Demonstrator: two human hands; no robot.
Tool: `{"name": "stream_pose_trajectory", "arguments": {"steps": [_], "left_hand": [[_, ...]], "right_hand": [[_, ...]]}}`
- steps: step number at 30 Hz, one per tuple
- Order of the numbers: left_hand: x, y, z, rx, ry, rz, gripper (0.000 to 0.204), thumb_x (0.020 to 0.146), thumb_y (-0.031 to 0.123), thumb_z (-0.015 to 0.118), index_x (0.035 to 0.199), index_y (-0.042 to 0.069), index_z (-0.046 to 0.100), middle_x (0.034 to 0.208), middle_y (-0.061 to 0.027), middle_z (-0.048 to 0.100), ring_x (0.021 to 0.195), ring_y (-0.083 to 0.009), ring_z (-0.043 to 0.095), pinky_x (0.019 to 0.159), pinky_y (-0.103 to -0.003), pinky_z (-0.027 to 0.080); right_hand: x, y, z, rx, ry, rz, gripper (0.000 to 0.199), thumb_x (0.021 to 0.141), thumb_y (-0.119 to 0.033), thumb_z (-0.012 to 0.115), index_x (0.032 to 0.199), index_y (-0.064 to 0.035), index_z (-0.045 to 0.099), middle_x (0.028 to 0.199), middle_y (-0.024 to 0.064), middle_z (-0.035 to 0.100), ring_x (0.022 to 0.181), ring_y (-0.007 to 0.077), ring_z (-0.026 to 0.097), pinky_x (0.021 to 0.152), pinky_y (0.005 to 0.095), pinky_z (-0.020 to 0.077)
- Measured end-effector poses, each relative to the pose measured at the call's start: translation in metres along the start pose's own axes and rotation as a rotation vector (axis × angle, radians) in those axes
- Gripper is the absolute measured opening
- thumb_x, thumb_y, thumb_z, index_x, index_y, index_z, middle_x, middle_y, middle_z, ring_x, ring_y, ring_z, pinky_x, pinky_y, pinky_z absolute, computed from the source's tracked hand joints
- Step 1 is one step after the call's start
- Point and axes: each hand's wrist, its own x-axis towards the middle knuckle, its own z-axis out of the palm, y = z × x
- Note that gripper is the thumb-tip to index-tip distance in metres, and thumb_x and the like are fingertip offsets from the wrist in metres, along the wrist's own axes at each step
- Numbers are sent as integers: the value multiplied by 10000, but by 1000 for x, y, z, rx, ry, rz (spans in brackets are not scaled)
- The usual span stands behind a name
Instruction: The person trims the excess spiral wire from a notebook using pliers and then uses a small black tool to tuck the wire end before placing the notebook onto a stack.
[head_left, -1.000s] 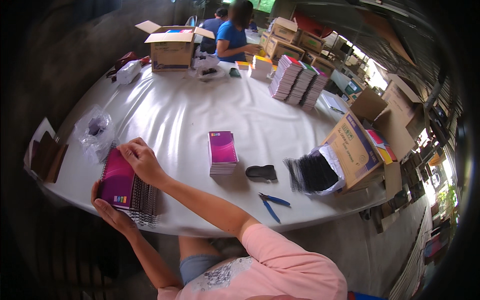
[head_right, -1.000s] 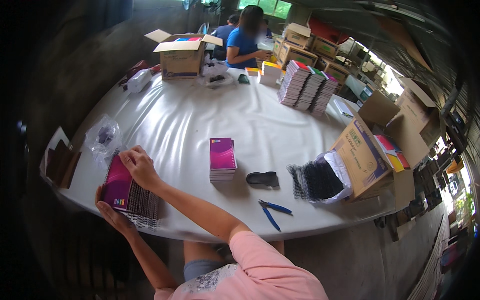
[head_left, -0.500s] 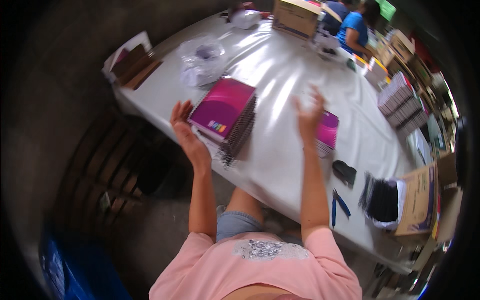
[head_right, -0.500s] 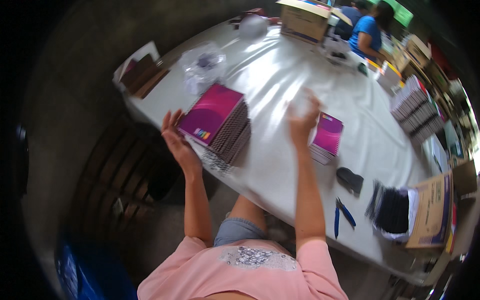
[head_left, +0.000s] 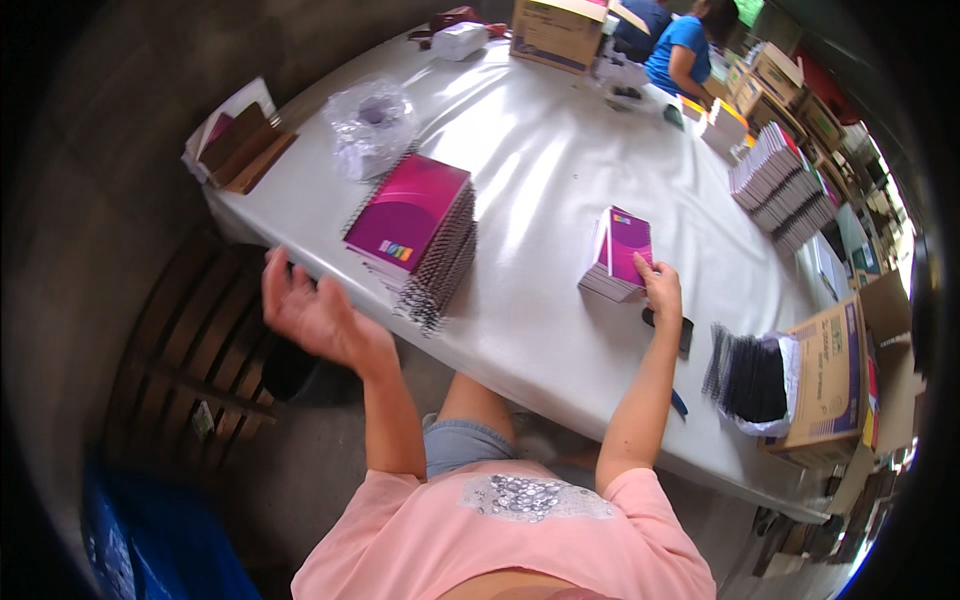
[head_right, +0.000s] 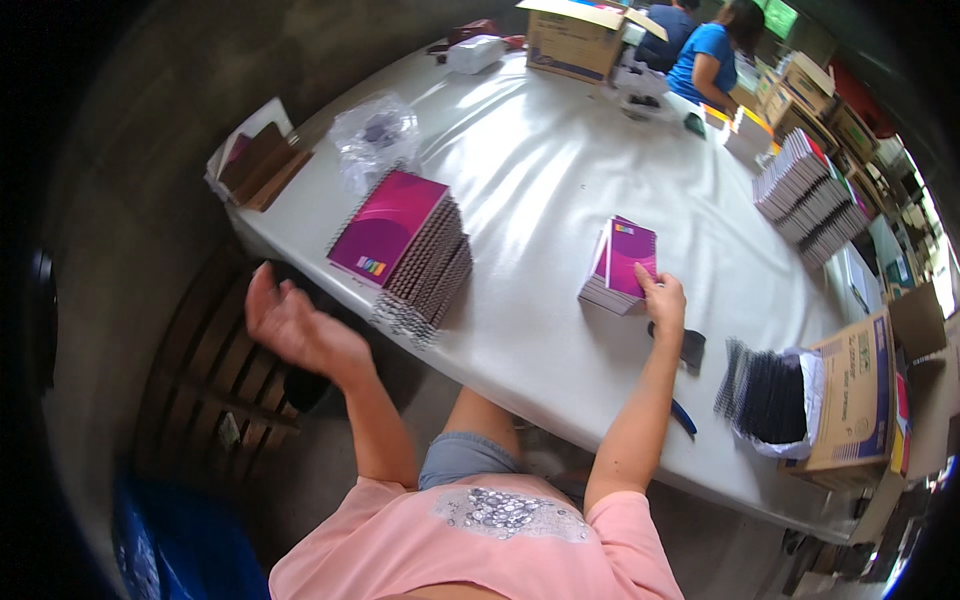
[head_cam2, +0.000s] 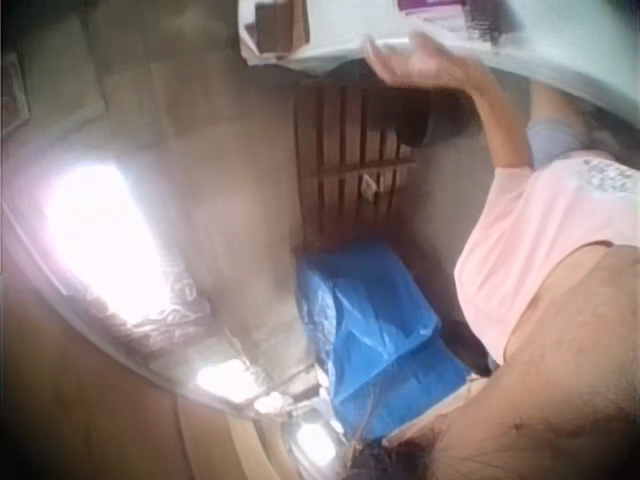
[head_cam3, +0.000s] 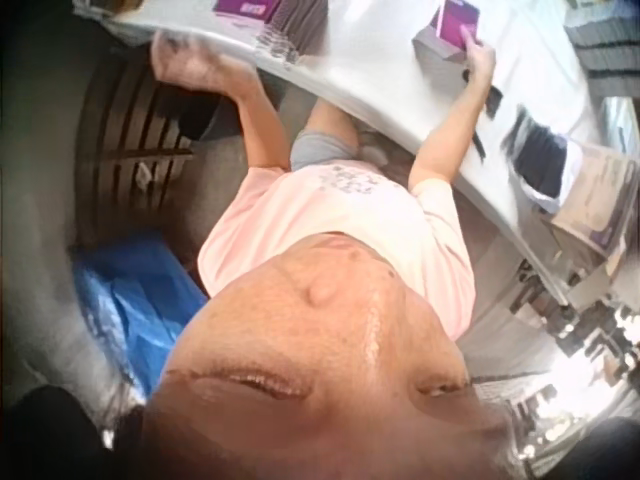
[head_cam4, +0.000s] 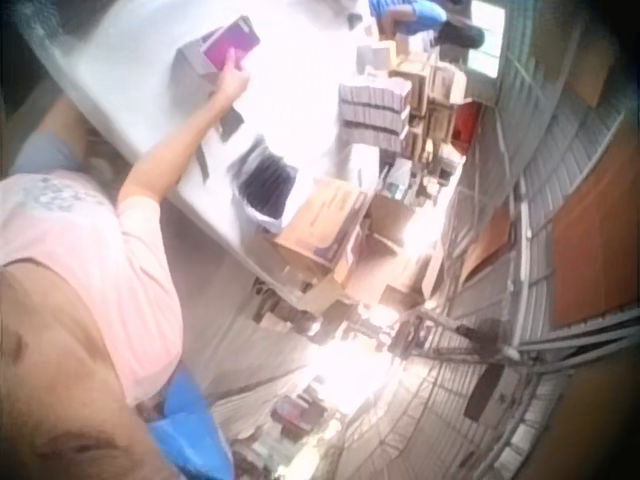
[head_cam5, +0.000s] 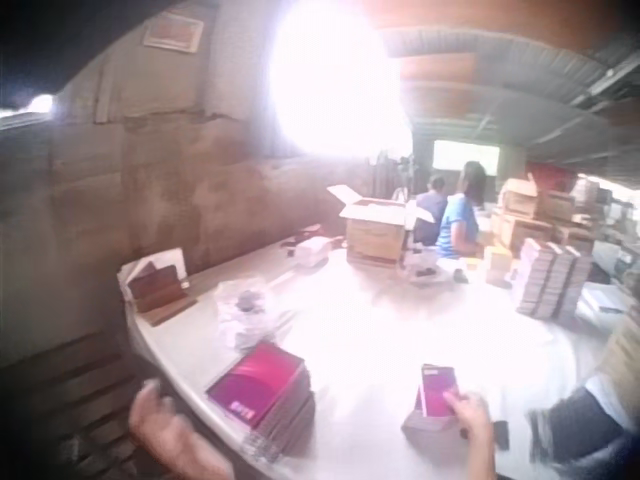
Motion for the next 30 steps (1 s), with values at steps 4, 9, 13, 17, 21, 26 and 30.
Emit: {"name": "stream_pose_trajectory", "arguments": {"steps": [4,9,13,17,21,26,30], "left_hand": [[-27,43,15,-272,-147,434,368,841,215,573,1101,6,418,1189,-160,467,1205,-315,424,993,-450,347],[-116,68,42,-188,-915,153,475,791,281,635,1204,85,509,1212,-123,526,1200,-360,441,1035,-518,252],[-204,30,60,301,-1335,143,580,750,427,649,1264,191,525,1367,-60,397,1363,-339,198,1032,-656,13],[-223,5,59,203,-1268,126,534,666,515,716,1025,146,577,1087,-62,475,1296,-329,281,1026,-625,42],[-234,5,75,118,-1184,236,466,599,483,766,802,131,536,936,-54,473,1124,-296,417,971,-622,144],[-234,4,76,185,-1238,197,455,553,438,770,803,130,547,950,-54,468,1012,-264,433,882,-587,210],[-231,5,74,193,-1161,228,451,514,401,775,781,134,529,977,-46,486,972,-261,440,837,-537,250]], "right_hand": [[-20,-10,-25,-262,508,-390,392,745,-353,746,908,-11,644,774,184,674,672,270,660,618,345,495],[-110,-16,-26,-168,273,-677,189,777,-206,708,901,-97,615,754,133,668,672,316,656,564,379,492],[-155,26,-2,-318,160,-713,235,768,-170,684,991,-131,619,820,108,658,739,320,642,630,407,511],[-148,37,-45,-148,-146,-808,489,715,-117,714,1184,-95,578,1116,154,614,1014,324,598,868,395,479],[-85,109,-126,-355,448,-332,531,758,-138,694,1251,-59,514,1187,178,556,1114,359,519,950,402,422],[-41,138,-131,-770,452,-33,381,849,-108,543,1225,-55,519,1089,196,574,1090,361,537,917,439,441],[-53,109,-151,-838,367,19,273,837,-41,507,1088,-52,612,966,244,642,926,417,620,812,478,501]]}}
